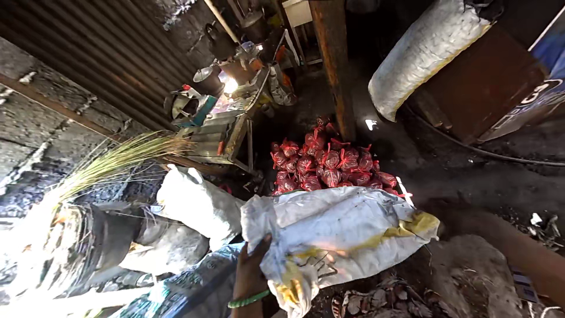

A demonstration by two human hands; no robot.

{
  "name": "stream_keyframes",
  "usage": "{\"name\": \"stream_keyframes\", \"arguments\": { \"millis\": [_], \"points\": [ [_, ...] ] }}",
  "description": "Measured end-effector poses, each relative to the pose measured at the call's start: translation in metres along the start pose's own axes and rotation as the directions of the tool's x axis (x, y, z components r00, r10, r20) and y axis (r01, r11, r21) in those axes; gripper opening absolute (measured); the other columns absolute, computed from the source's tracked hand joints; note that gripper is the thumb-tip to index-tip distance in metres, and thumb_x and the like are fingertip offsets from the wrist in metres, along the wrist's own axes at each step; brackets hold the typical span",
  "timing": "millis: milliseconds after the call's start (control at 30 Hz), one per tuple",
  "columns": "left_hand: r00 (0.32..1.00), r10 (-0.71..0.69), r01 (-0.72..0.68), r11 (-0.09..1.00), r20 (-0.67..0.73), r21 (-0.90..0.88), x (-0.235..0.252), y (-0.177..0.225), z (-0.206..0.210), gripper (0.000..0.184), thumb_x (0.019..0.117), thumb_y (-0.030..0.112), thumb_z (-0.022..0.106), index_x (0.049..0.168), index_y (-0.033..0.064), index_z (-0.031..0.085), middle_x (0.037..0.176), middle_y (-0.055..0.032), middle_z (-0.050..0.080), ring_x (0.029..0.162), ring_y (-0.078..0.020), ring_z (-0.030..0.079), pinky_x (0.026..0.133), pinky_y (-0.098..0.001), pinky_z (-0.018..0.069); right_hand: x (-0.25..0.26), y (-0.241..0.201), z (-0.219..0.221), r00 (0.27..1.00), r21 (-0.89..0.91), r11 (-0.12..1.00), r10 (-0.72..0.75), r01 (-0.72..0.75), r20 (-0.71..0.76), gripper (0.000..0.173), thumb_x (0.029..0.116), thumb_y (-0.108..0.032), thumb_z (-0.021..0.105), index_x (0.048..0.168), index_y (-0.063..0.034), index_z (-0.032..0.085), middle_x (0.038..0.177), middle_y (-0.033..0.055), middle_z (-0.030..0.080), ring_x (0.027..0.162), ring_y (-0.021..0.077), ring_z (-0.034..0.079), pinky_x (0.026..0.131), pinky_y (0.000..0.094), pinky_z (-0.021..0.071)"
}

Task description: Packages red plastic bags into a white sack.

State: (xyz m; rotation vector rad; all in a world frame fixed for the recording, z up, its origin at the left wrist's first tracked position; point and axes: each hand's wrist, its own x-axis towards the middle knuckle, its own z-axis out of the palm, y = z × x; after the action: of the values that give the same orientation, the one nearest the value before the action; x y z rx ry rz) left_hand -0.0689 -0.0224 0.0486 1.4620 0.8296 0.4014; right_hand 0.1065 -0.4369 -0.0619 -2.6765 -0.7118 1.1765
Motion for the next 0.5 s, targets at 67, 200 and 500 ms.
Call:
{"name": "stream_keyframes", "arguments": {
  "millis": [67,200,500],
  "points": [
    [0.999,0.006,-0.006,1.000,-0.033,-0.021,0.001,0.010,-0.013,0.032,0.0997,0.000,0.052,0.132,-0.0004,0.047,0.095,0.0004,0.069,0.081,-0.0038,0.070,0.071,-0.0242,0.0613,0.004,0.020,0.027,0.998,-0.045,0.999,-0.008,0.005,-0.061,0.068,0.0929,-0.021,0.076,0.155,-0.0217,0.047,0.149,0.0267,0.050,0.137,0.0523,0.044,0.115,0.0713,0.0216],
    [0.992,0.034,-0.039,0.999,-0.124,-0.038,0.006,0.015,-0.045,0.027,0.1021,0.001,0.050,0.129,0.0014,0.047,0.093,0.0035,0.068,0.080,-0.0003,0.068,0.070,-0.0207,0.0598,0.017,0.026,0.067,0.935,0.033,0.993,-0.098,0.116,-0.340,0.028,0.1036,-0.010,0.056,0.128,-0.0050,0.070,0.126,0.0222,0.069,0.123,0.0440,0.060,0.113,0.0584,0.0387],
    [0.937,0.169,-0.099,0.968,-0.305,0.232,0.022,0.006,-0.072,0.044,0.1021,0.008,0.057,0.141,-0.0064,0.042,0.118,-0.0124,0.060,0.098,-0.0046,0.062,0.085,-0.0234,0.0535,0.012,0.013,0.080,0.988,0.253,0.965,0.102,-0.071,-0.115,0.034,0.1056,-0.020,0.056,0.133,-0.0011,0.065,0.131,0.0260,0.065,0.125,0.0446,0.059,0.108,0.0607,0.0412]
  ]
}}
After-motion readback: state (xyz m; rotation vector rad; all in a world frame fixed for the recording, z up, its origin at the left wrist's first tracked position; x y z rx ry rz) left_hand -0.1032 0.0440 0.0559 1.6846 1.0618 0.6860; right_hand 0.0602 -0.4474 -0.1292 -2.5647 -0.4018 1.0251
